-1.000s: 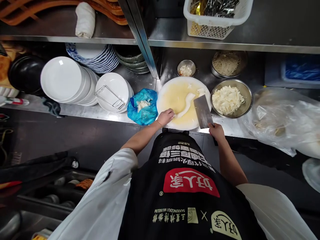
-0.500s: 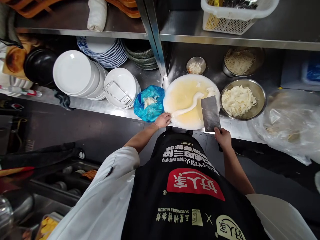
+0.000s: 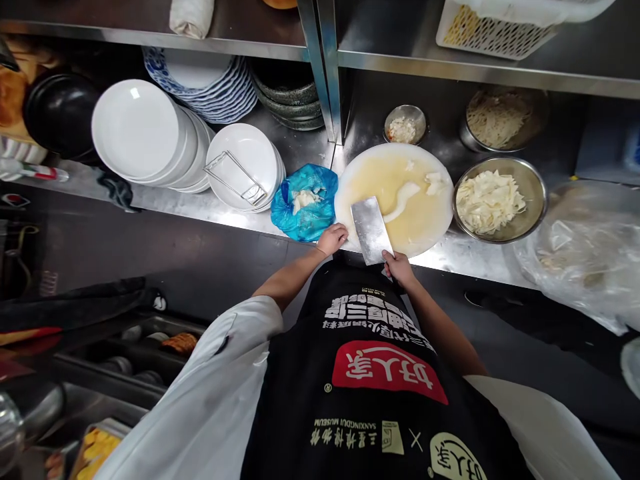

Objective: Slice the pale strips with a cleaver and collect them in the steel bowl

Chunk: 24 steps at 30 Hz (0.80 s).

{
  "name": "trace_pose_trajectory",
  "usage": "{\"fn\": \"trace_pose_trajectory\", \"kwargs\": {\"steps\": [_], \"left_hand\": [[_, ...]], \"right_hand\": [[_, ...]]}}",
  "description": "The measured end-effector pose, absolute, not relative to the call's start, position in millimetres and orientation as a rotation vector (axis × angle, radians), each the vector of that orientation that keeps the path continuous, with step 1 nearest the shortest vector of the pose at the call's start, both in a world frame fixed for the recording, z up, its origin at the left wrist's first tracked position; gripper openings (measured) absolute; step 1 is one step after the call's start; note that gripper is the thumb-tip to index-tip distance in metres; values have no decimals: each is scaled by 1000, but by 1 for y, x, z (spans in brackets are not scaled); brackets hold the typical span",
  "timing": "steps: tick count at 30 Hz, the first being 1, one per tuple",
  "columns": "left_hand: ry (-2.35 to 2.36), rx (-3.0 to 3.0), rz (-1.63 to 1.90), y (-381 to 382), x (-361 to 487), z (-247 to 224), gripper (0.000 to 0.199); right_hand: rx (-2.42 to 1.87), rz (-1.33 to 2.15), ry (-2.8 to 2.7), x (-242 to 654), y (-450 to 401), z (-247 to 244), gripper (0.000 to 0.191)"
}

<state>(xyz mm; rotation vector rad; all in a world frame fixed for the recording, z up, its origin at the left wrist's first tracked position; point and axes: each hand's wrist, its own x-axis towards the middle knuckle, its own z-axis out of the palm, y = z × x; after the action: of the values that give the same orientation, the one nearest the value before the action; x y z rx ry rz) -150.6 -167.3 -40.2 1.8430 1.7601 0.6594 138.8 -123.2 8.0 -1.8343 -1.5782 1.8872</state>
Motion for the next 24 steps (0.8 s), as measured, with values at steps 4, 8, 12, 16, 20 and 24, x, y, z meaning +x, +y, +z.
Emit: {"fn": "trace_pose_trajectory", "kwargs": {"steps": [4,8,12,16,20,24], "left_hand": [[1690,1880,661,-166,-156,-41,22],[1627,1907,641,-164,-161,-46,22],[1577,1935,646,-161,-163,-50,21],[1567,1950,652,-159,-164,-51,21],[1526,1985,646,-159,-166,-52,23],[1511,1995,640,-160,-169,-56,24]], "right_hand": [[-1845,1913,-1546,130,-132,1,49],[-1857,1901,-1584,124,-134,-1,50],[-1890,1881,-1593,119,-135,-3,51],[-1896,1855,-1641,124,-141,-3,50],[-1933,1815,-1714,124,-141,1,46],[-1930,1793,-1759,116,-135,3,45]]}}
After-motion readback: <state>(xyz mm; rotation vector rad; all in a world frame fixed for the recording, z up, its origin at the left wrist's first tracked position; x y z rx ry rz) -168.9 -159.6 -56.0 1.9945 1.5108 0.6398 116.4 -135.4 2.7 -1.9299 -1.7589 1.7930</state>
